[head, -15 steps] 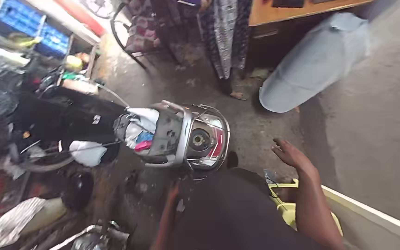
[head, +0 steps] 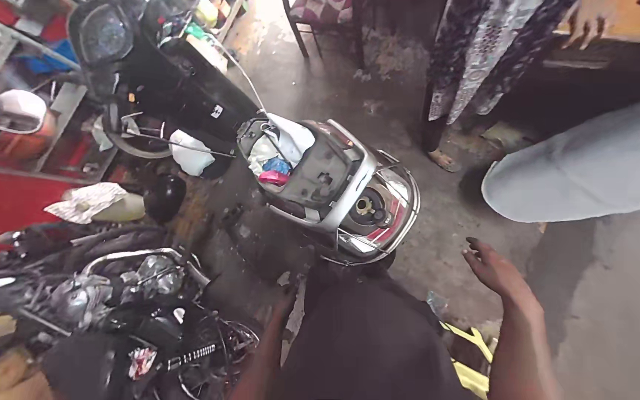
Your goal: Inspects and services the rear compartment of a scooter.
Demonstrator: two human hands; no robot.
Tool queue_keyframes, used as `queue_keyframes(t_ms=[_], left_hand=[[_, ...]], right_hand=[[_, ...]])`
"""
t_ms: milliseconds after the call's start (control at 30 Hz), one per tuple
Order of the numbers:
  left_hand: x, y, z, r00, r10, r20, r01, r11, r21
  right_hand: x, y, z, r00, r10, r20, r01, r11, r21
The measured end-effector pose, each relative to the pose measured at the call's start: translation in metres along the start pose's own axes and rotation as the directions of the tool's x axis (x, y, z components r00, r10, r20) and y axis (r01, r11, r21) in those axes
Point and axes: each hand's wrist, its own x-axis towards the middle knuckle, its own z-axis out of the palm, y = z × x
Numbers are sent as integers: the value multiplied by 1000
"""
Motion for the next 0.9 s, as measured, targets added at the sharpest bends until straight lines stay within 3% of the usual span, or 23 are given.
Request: queue_keyframes(t_ms=[267, 400, 500, 667, 800, 900], left_hand=[[39, 6, -8, 996, 46, 74, -40, 996, -85], [72, -16, -26, 997, 50, 63, -41, 990, -138], [89, -39, -44, 995, -25, 97, 40, 988, -152], [133, -69, -78, 979, -163, 123, 186, 959, -212], [164, -55, -113, 989, -125, 77, 142, 951, -277], [168, -22, -140, 998, -64, 16, 66, 939, -338]], right_hand=[[-6, -70, 23, 997, -61, 46, 66, 991, -120], [-8, -110, 39, 992, -113, 63, 122, 982, -148], [-17, -146, 48, 982, -180, -54, 171, 975, -145], [-23, -215, 74, 826, -317, -465, 299, 947, -115], [-26, -287, 104, 635, -358, -685, 357, 922, -151], [-16, -311, 119, 501, -462, -731, 414, 870, -266]])
